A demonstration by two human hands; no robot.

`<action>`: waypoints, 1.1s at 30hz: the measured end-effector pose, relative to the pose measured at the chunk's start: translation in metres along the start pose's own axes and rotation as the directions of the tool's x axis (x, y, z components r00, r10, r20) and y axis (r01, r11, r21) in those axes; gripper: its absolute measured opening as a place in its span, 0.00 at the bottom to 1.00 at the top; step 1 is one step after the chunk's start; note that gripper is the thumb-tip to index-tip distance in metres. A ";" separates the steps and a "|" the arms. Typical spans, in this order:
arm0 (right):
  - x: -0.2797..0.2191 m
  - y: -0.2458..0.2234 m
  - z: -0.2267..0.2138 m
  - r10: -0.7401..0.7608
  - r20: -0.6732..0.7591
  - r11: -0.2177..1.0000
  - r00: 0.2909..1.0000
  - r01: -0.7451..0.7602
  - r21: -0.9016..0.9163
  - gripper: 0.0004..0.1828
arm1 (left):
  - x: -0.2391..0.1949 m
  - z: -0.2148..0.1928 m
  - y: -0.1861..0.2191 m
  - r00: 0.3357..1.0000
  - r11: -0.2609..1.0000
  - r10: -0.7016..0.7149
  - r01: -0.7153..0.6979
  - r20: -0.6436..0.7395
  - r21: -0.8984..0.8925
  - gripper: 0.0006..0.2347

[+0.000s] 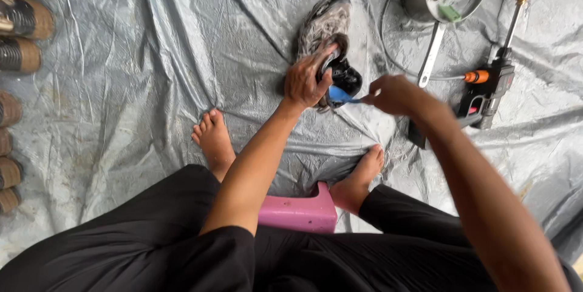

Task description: The person scrubs a single sneaker with a brush and soapy water, focusing on the upper and interior surfaces. They use a blue brush to apply cleaning solution and scrub the shoe thoroughly.

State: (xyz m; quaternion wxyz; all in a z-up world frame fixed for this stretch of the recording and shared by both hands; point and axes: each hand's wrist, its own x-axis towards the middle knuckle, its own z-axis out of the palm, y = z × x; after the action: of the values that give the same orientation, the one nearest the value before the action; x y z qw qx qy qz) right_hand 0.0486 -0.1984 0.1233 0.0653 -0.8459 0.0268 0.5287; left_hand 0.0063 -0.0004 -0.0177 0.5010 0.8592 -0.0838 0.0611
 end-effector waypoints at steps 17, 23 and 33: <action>-0.016 -0.013 0.046 -0.138 -0.254 0.960 0.957 0.066 -0.271 0.14 | 0.008 0.005 0.008 0.994 0.990 0.085 -0.092 0.068 0.108 0.30; -0.079 0.013 -0.028 0.003 -0.101 0.994 0.995 -0.014 -0.112 0.20 | 0.006 0.007 -0.002 0.997 0.996 0.058 -0.061 0.046 0.072 0.27; -0.052 0.035 0.011 0.020 -0.085 1.000 0.996 -0.020 -0.004 0.20 | -0.011 0.017 0.000 0.992 0.988 0.096 -0.105 0.082 0.110 0.28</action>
State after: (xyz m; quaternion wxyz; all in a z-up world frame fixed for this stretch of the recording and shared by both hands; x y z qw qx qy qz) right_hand 0.0115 -0.2331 0.1621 0.0567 -0.8675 0.0366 0.4929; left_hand -0.0040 -0.0140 -0.0283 0.4437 0.8829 -0.1427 0.0580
